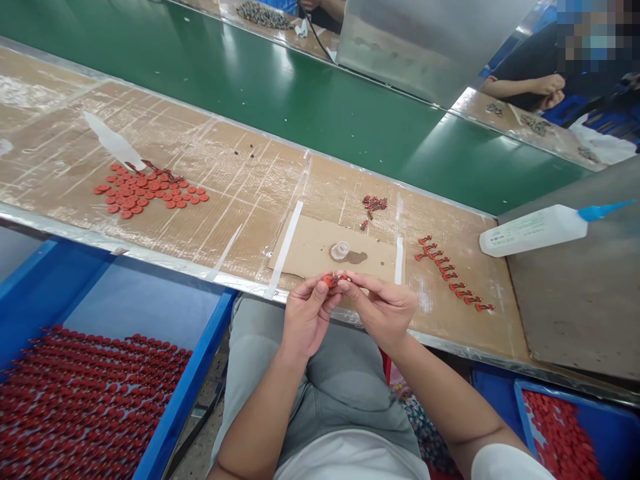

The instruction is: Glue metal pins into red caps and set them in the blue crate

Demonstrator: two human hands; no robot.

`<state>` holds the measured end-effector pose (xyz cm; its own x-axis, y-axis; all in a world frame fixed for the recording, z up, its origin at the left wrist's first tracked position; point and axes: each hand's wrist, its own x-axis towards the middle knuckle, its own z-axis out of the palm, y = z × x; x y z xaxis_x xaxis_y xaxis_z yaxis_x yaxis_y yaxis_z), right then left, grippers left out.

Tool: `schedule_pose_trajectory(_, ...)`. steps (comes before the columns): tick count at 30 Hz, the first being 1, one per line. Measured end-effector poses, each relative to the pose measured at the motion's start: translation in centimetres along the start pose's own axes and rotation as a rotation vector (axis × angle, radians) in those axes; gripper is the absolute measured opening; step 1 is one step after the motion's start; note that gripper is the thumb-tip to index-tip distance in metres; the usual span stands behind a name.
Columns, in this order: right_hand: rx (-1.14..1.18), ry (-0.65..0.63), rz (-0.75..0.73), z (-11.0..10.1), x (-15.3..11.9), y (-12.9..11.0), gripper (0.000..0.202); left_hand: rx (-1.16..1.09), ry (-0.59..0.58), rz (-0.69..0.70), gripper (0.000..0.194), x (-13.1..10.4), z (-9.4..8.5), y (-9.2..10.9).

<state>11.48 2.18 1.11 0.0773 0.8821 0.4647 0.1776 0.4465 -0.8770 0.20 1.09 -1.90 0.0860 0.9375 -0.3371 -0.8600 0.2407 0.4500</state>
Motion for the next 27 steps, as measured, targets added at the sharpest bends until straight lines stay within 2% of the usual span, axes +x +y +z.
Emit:
schedule_pose_trajectory(12,-0.061,-0.027,-0.105,0.34,0.27,-0.16,0.039,0.001,0.007,0.014,0.015,0.07,-0.11,0.02)
schedule_pose_trajectory(27,-0.087,-0.018,-0.066,0.44,0.00,-0.37,0.032,0.084,0.041,0.083,0.017,-0.14,-0.30,0.23)
